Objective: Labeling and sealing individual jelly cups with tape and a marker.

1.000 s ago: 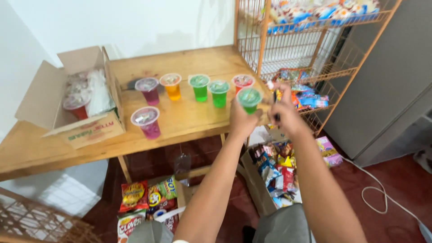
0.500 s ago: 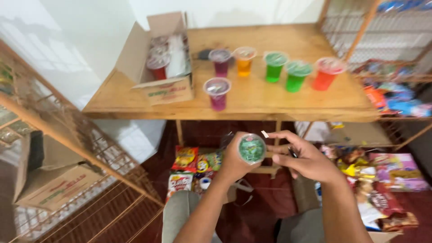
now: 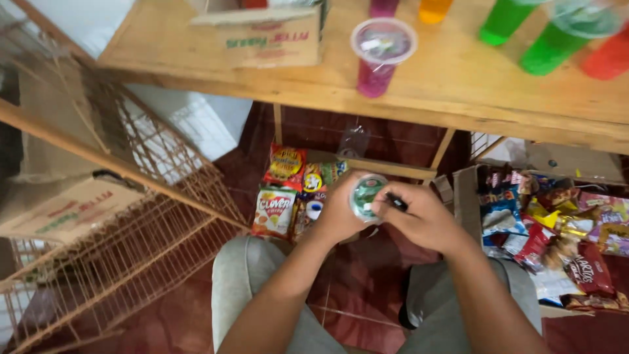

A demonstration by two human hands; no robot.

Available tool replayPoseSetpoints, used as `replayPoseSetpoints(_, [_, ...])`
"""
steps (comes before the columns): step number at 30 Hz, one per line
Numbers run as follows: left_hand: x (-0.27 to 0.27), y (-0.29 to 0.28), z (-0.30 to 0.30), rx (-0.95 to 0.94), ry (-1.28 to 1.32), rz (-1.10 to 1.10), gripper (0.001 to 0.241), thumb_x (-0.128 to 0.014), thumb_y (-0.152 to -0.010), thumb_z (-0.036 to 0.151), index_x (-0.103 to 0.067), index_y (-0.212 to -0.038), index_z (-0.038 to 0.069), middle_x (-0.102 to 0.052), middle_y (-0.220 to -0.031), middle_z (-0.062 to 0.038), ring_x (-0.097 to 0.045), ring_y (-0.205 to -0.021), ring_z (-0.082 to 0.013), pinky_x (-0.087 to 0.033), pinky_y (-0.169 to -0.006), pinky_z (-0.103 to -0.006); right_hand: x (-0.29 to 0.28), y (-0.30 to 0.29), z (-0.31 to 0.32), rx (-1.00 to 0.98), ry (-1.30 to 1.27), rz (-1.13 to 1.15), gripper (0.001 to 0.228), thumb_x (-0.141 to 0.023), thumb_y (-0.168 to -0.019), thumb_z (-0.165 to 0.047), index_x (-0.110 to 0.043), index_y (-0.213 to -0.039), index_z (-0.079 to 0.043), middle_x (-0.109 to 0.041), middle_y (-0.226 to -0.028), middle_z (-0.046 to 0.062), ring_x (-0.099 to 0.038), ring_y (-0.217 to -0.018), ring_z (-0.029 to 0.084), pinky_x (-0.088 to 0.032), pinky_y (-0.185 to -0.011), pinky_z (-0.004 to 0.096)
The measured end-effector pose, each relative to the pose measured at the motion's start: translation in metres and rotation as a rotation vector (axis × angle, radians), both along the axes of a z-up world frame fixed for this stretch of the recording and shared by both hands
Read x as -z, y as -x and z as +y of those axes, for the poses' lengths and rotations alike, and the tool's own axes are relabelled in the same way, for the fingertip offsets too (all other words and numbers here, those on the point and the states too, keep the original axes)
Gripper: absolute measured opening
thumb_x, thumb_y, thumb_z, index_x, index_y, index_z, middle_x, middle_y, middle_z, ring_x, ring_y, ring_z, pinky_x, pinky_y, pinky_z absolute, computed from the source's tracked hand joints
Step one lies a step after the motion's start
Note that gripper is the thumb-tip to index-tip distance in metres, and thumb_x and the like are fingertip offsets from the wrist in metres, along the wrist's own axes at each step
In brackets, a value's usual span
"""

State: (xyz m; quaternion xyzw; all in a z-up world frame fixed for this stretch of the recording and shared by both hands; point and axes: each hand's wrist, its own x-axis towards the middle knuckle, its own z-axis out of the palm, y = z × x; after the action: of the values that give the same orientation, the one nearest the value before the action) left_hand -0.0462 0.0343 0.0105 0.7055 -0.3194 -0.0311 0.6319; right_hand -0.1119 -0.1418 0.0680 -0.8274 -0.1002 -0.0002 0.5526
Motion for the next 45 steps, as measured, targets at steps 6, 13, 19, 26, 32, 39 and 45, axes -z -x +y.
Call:
replayPoseSetpoints(6, [-0.009,-0.004,0.000,-0.025,0.043,-0.226,0.054,-0.088,-0.067,0.009,-0.062,-0.115,0.008,-0.066,-0.110,-0.012,-0.065,-0.104,-0.0342,-0.053,-0.091,-0.0406,-0.012,0.000,0.004,0.027,0.155,-0.056,0.011,-0.071,-0.091,-0.013,-0.069,-0.093,-0.002,-0.071,-0.078,0.007,-0.065,-0.072,0.011,-0.054,-0.069,0.029])
replayPoseSetpoints(13, [-0.002,-0.004,-0.007,-0.012,-0.002,-0.263,0.047,-0.085,-0.073,0.008,-0.063,-0.114,0.009,-0.066,-0.111,-0.010,-0.063,-0.108,-0.0338,-0.051,-0.096,-0.0427,-0.009,0.002,0.005,0.022,0.172,-0.030,0.012,-0.073,-0.091,-0.013,-0.069,-0.092,-0.002,-0.070,-0.078,0.009,-0.064,-0.069,0.014,-0.053,-0.066,0.031])
replayPoseSetpoints(19, [0.000,-0.002,-0.009,0.020,0.027,-0.258,0.051,-0.085,-0.071,0.010,-0.061,-0.115,0.009,-0.064,-0.114,-0.010,-0.061,-0.111,-0.0337,-0.050,-0.098,-0.0426,-0.010,0.004,0.002,0.038,0.117,-0.026,0.010,-0.071,-0.091,-0.012,-0.068,-0.092,-0.003,-0.070,-0.076,0.008,-0.063,-0.068,0.013,-0.053,-0.064,0.031])
replayPoseSetpoints(26, [0.006,-0.001,-0.010,0.008,0.018,-0.273,0.051,-0.086,-0.070,0.010,-0.061,-0.115,0.009,-0.064,-0.111,-0.010,-0.061,-0.109,-0.0339,-0.049,-0.097,-0.0432,-0.012,0.006,0.006,0.066,0.241,-0.041,0.014,-0.074,-0.088,-0.014,-0.068,-0.089,-0.002,-0.067,-0.074,0.011,-0.063,-0.063,0.017,-0.053,-0.062,0.033])
replayPoseSetpoints(32, [0.006,0.002,-0.009,-0.023,0.007,-0.230,0.047,-0.084,-0.076,0.008,-0.062,-0.117,0.008,-0.064,-0.113,-0.011,-0.062,-0.110,-0.0322,-0.051,-0.097,-0.0416,-0.009,0.007,0.017,0.194,0.253,-0.142,0.017,-0.080,-0.081,-0.016,-0.068,-0.084,-0.004,-0.069,-0.072,0.010,-0.066,-0.059,0.013,-0.054,-0.057,0.032])
replayPoseSetpoints(39, [-0.013,0.004,-0.003,-0.019,0.090,-0.182,0.057,-0.088,-0.066,0.010,-0.061,-0.116,0.006,-0.064,-0.112,-0.012,-0.066,-0.105,-0.0313,-0.054,-0.090,-0.0395,-0.002,0.009,0.011,0.280,0.261,-0.274,0.023,-0.082,-0.086,-0.018,-0.063,-0.078,-0.006,-0.062,-0.063,0.007,-0.058,-0.053,0.010,-0.047,-0.051,0.029])
replayPoseSetpoints(45, [-0.008,0.007,-0.005,-0.051,0.097,-0.135,0.052,-0.088,-0.072,0.010,-0.062,-0.117,0.006,-0.065,-0.112,-0.011,-0.067,-0.106,-0.0295,-0.055,-0.092,-0.0383,-0.001,0.008,0.027,0.334,0.226,-0.352,0.033,-0.086,-0.082,-0.021,-0.057,-0.073,-0.006,-0.061,-0.063,0.006,-0.058,-0.054,0.012,-0.047,-0.051,0.030])
